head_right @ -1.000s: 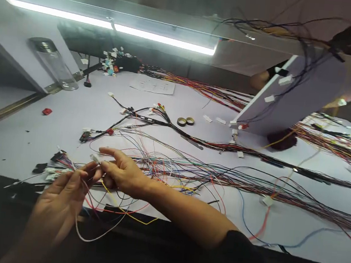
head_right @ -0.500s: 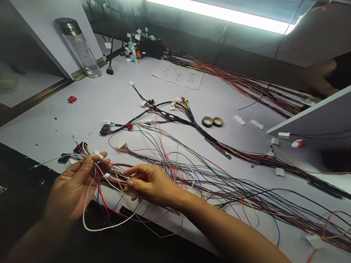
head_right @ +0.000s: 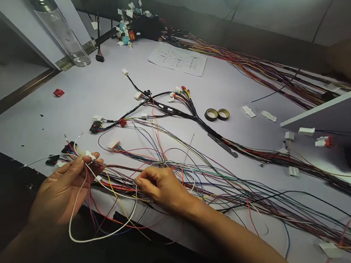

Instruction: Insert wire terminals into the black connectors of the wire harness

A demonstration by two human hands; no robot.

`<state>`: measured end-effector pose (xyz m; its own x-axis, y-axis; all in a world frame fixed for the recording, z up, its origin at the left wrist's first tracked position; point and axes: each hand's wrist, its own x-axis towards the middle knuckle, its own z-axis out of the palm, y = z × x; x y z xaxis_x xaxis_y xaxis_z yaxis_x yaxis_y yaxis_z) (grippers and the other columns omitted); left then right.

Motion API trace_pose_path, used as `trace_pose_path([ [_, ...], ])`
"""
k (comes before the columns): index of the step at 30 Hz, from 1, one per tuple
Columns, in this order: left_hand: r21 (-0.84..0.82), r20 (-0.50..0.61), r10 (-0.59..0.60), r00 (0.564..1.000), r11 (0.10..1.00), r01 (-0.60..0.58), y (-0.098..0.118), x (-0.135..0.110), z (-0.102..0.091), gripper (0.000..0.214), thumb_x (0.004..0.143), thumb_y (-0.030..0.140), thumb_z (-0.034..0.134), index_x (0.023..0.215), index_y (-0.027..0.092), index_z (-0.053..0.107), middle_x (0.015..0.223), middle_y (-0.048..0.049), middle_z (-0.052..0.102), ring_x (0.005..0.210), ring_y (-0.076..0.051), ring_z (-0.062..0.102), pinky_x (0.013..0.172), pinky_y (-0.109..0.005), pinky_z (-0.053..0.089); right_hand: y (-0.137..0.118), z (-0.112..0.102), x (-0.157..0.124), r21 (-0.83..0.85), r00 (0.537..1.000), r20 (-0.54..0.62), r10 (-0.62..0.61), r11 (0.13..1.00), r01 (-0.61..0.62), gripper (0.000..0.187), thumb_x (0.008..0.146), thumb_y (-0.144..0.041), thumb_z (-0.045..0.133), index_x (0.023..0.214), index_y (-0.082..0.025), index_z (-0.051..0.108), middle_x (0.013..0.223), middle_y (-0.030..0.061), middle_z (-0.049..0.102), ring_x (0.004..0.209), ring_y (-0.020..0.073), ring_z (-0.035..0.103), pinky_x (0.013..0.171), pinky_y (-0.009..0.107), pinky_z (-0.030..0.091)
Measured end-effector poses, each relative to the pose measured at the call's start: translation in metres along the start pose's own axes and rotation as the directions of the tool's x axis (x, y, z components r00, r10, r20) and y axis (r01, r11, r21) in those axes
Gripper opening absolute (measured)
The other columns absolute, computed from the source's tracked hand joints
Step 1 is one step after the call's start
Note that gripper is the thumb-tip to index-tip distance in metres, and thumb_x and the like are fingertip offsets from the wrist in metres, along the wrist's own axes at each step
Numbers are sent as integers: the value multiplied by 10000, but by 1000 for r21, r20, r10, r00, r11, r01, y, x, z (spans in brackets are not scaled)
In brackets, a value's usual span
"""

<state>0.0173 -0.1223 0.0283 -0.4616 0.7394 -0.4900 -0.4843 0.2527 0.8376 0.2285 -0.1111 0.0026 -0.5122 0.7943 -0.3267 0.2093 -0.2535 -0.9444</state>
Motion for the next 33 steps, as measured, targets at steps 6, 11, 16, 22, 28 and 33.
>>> trace_pose_path([
  [6, -49, -51, -3, 999, 999, 0, 3, 4, 1, 119, 834, 181, 661, 748, 127, 724, 842, -45, 719, 752, -154, 701, 755, -261, 609, 0, -2, 2, -145, 993, -31, -111, 984, 105, 217, 920, -285, 534, 751, -170, 607, 577, -25, 531, 519, 87, 461, 508, 214, 351],
  [11, -65, -51, -3, 999, 998, -1, 4, 9, -6, 85, 814, 199, 693, 769, 135, 724, 917, -52, 726, 797, -165, 705, 753, -269, 610, 8, 1, 2, -331, 954, -59, -293, 908, 258, 174, 920, -259, 534, 825, -174, 652, 682, 17, 643, 590, 110, 545, 571, 236, 390],
  [16, -43, 11, 20, 1000, 999, -19, 0, 10, -10, 177, 683, 286, 822, 745, 149, 728, 866, -43, 729, 798, -173, 702, 792, -283, 600, 13, 4, 1, -431, 952, 13, -305, 858, 280, 180, 932, -281, 530, 893, -184, 677, 749, 43, 690, 655, 144, 611, 610, 262, 423],
  [22, 49, 146, -7, 989, 999, -1, -7, 5, -7, 272, 653, 350, 841, 819, 156, 744, 1010, -76, 729, 881, -196, 693, 872, -317, 568, -22, 2, 18, -382, 952, 1, -307, 879, 284, 208, 928, -319, 544, 986, -190, 697, 907, 68, 722, 822, 176, 650, 727, 291, 463],
  [28, 110, 194, -21, 981, 994, -1, -11, 4, -5, 312, 705, 377, 805, 941, 182, 745, 1038, -72, 721, 976, -203, 664, 891, -293, 537, -38, 22, 47, -369, 983, 57, -173, 911, 182, 192, 897, -325, 587, 942, -201, 727, 805, 28, 711, 709, 139, 602, 648, 259, 409],
  [33, 107, 126, 142, 982, 982, -156, -8, 14, -8, 216, 726, 352, 791, 877, 205, 745, 1216, -21, 653, 996, -138, 623, 874, -206, 505, -27, 19, 69, -386, 984, -39, -173, 911, 145, 186, 893, -309, 602, 937, -183, 732, 743, 27, 702, 642, 130, 578, 610, 256, 402],
])
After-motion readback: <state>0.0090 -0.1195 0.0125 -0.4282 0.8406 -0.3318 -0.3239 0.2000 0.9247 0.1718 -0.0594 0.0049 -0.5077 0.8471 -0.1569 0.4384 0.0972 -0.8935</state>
